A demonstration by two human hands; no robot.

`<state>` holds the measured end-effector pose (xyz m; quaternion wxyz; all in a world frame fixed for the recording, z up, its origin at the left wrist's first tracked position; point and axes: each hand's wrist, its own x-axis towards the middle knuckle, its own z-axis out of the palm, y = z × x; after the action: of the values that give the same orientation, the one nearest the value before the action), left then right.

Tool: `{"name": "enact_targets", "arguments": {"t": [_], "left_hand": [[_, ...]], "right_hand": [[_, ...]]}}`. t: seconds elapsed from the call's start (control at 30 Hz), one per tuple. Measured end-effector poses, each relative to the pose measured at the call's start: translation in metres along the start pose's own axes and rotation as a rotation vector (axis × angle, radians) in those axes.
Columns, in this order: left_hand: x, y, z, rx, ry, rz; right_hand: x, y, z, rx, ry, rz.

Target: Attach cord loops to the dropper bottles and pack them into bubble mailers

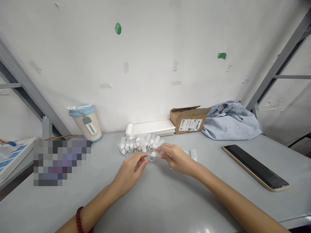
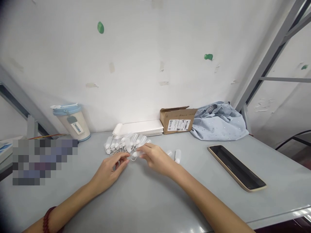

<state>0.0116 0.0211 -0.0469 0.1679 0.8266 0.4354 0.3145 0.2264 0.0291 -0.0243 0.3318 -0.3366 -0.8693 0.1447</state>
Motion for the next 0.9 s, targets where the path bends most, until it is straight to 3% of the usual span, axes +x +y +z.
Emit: {"name": "enact_targets", "arguments": {"t": [0.33,0.5,0.67,0.77,0.9], "left_hand": [[-0.001,0.000,0.002,0.045,-0.016,0.106],[-0.002,-0.001,0.002,0.036,0.043,0.084],[0.000,-0.003,0.001,0.057,0.206,-0.019],[0.003,-0.004,0.001,0.050,0.290,-0.106],[0.005,-0.006,0.002,0.053,0.320,-0.164]], "right_hand": [[-0.001,-0.003,0.002,-0.058,-0.079,0.001],[0.002,0.000,-0.018,-0.390,-0.064,0.157],[-0.001,0.001,-0.050,-0.540,-0.304,0.448],[-0.007,0.005,-0.055,-0.495,-0.443,0.489],[-0.008,0.005,-0.045,-0.471,-0.547,0.508]]}}
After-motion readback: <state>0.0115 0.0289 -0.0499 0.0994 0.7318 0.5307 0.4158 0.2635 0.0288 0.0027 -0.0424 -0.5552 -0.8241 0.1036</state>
